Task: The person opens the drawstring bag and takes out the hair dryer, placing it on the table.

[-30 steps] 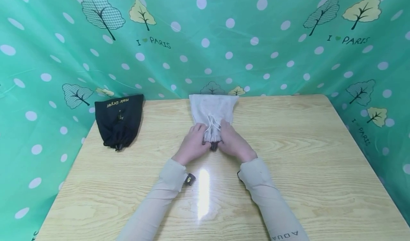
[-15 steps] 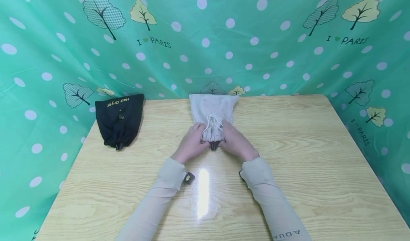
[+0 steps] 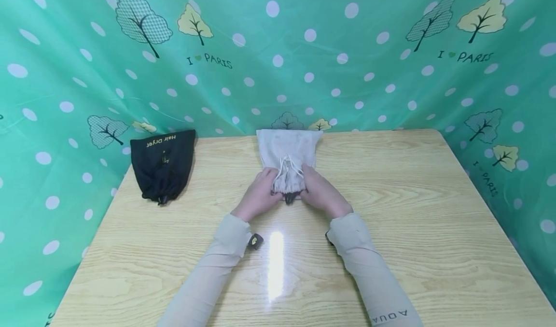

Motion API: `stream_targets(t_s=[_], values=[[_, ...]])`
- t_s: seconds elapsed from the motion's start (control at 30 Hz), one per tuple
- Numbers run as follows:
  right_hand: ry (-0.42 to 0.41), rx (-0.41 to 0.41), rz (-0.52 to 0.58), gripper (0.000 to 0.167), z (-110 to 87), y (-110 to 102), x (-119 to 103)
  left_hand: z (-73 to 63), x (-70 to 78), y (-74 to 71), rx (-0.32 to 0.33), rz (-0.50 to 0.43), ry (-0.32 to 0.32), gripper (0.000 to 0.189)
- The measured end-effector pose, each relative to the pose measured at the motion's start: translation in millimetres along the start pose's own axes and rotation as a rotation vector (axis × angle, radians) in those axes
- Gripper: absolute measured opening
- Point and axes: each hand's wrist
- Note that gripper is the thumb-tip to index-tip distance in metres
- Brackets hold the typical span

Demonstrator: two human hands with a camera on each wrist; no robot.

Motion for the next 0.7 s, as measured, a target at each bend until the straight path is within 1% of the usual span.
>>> stream_targets(t_s=[0.2, 0.3, 0.4, 0.5, 0.7], values=[[-0.001, -0.004, -0.025, 0.076, -2.2, -1.7, 2.3, 0.0, -0.6, 0.0, -0.005, -0.013, 0.003, 0.068], [0.015, -0.018, -0.041, 0.075, -3.3, -2.8, 2.7, -0.8, -0.5, -0.9, -0.006, -0.033, 0.004, 0.067], [0.034, -0.024, -0.063, 0.073, -4.8, -4.0, 2.4, -2.0, -1.6, -1.2, -0.004, -0.045, 0.01, 0.067], [0.033, -0.018, -0.091, 0.069, -4.8, -4.0, 1.4, -3.1, -2.4, -1.7, 0.0, -0.051, 0.015, 0.068], [0.031, -0.001, -0.085, 0.062, 1.9, -2.7, -1.7, -2.7, -2.6, -2.7, 0.005, -0.053, 0.005, 0.066]])
Point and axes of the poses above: each hand's wrist, its own z-axis towards the middle knuckle, its own y-axis out of the palm, x = y × z, and after that the axes turned 2 degrees about -x, right-handed
